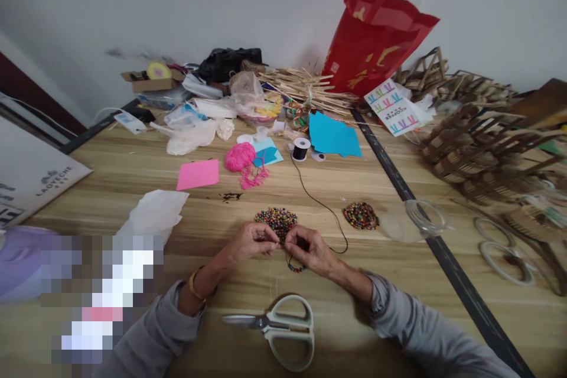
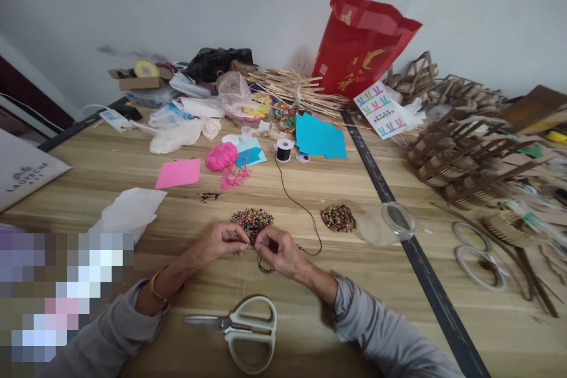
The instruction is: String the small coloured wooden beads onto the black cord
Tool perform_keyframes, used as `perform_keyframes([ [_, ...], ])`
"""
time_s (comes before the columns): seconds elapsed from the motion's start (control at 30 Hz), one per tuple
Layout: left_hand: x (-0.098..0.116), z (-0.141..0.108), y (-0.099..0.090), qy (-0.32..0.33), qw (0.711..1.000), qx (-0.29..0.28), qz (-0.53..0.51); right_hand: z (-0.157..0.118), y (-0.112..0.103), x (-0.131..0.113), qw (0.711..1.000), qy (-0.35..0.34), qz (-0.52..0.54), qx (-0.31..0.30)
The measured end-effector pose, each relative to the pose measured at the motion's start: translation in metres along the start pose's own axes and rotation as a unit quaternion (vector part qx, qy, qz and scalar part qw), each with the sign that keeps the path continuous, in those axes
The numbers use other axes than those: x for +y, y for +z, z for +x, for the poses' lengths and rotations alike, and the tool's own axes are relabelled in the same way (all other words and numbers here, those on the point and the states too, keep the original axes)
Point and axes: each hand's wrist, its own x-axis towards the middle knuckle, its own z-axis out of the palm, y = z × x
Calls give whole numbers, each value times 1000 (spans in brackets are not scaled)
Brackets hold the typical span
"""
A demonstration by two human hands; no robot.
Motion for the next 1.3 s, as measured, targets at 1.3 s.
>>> perform_keyframes([
  [1.3, 3, -1, 3, 25, 999, -4, 38, 1, 0, 0, 999, -13, -39, -6],
])
